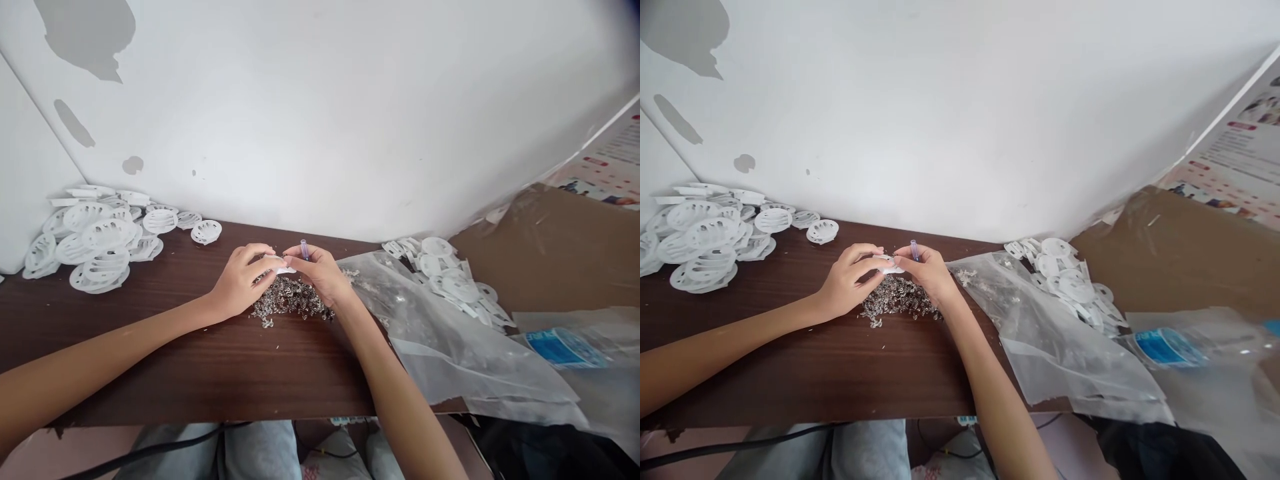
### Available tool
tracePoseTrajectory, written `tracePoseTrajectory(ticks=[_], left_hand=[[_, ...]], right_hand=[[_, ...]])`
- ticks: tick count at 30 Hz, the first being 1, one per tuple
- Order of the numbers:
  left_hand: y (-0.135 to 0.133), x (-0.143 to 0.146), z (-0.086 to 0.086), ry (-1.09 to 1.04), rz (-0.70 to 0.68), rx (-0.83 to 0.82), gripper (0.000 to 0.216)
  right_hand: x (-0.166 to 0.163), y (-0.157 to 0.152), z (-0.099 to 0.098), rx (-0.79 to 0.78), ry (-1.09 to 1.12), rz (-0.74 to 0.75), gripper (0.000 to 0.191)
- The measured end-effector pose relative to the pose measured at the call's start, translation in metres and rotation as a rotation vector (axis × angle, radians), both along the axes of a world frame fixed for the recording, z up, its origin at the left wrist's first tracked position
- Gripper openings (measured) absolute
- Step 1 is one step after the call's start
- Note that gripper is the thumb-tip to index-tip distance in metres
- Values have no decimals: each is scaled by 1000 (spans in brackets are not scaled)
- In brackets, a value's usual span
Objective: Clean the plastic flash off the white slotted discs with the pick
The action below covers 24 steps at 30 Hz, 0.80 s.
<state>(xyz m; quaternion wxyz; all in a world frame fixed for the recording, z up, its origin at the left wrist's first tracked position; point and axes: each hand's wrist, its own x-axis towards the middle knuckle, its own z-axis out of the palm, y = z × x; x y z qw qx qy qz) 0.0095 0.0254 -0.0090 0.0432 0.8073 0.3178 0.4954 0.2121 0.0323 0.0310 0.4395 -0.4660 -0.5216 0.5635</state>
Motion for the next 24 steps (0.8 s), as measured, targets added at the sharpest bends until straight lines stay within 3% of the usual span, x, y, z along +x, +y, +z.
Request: tracePoseTrajectory(ticks=[6, 13, 20, 24], left_hand=[[-1, 0, 2, -72, -30, 64, 26], [1, -2, -1, 62, -92, 324, 36], [1, -1, -2, 77, -88, 321, 35], [1, -1, -3, 88, -103, 308, 37]], right_hand=[[1, -1, 0, -3, -15, -13, 34], [6, -3, 3, -5, -76, 38, 34], [9, -3, 4, 223, -242, 87, 23], [8, -4, 2, 262, -334, 70, 21]])
